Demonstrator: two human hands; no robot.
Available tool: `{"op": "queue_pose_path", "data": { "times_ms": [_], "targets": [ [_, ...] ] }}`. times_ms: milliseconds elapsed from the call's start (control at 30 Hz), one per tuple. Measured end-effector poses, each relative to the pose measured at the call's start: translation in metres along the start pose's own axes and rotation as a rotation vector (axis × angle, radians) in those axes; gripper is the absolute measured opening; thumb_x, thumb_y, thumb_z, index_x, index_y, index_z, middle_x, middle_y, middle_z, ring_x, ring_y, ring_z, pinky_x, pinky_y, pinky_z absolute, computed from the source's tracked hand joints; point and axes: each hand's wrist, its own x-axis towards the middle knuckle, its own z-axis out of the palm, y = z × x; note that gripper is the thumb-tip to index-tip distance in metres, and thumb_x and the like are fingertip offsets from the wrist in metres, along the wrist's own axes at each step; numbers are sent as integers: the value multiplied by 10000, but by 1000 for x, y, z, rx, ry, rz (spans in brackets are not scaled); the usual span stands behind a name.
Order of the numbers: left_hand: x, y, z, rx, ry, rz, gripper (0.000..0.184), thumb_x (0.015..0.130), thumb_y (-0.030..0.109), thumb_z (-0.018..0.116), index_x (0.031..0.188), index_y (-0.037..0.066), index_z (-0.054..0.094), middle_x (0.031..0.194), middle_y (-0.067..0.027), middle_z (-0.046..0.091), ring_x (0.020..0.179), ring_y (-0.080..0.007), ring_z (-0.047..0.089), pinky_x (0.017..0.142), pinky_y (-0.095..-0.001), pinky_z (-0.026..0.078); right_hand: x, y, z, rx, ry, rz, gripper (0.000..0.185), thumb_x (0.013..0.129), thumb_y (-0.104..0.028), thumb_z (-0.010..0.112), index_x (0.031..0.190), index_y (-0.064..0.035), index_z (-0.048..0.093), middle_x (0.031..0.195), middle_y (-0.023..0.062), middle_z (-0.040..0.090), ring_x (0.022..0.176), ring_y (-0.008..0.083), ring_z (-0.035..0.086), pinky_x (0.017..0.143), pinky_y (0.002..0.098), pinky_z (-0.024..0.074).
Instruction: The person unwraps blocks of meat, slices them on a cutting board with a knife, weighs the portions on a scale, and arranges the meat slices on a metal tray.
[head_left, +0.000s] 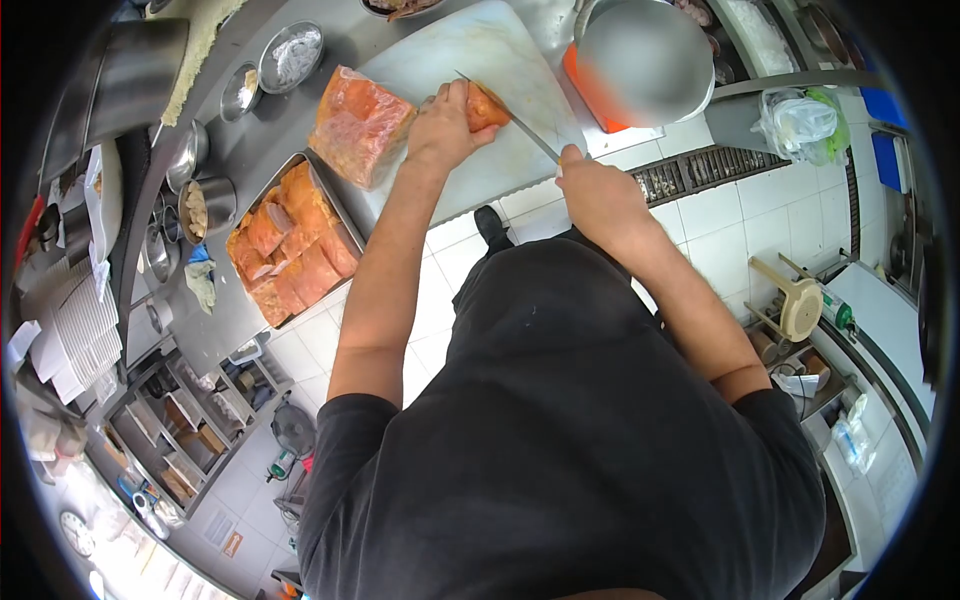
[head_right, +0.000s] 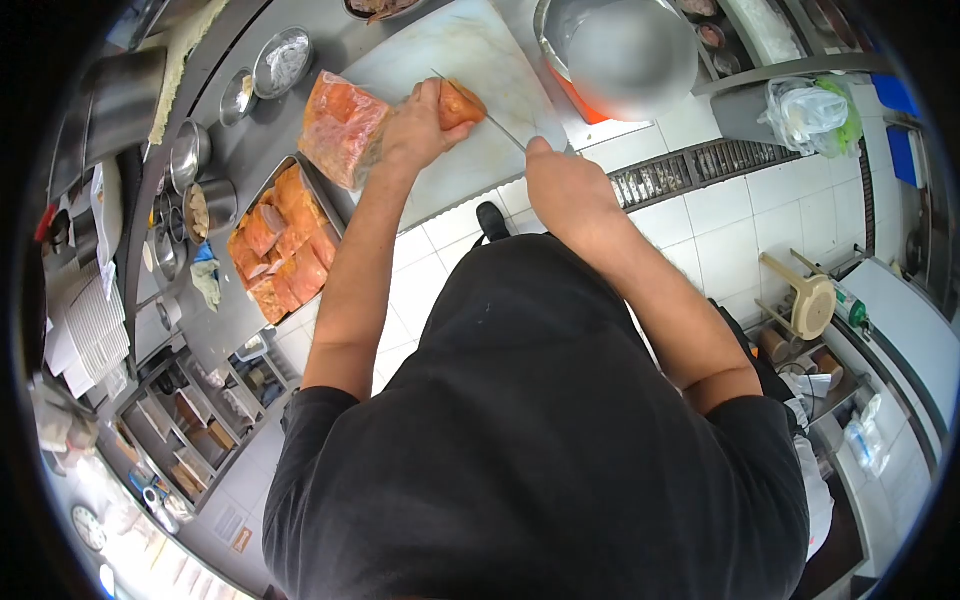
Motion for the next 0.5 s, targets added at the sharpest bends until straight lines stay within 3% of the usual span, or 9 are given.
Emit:
{"op": "queue_pose_path", "data": {
  "times_ms": [200, 300, 500],
  "targets": [
    [0, -2, 6, -2, 18, 9, 815, 793, 435, 846, 1386, 33, 459, 1345, -170, 593, 1242, -383, 591, 1019, -468, 507, 62, 4, 36, 27, 55, -91, 184, 959, -30, 473, 1116, 44, 533, 967, 284, 730, 937, 434, 738, 818, 505, 588],
    [1, -4, 10, 7, 35, -3, 804, 792, 434, 846, 1381, 42, 464, 1347, -170, 589, 1228, -391, 598, 1019, -475, 508, 94, 2, 61, 51, 64, -20, 201, 973, -49, 470, 1144, 33, 537, 1016, 278, 730, 947, 430, 738, 826, 502, 588],
    [-2, -3, 7, -11, 62, 0, 896, 721, 438, 895, 1390, 34, 457, 1331, -207, 580, 1208, -405, 609, 1014, -488, 511, 119, -7, 57, 100, 85, -26, 269, 991, -88, 466, 1229, 20, 532, 1092, 271, 720, 1015, 430, 717, 883, 522, 563]
  ]
}}
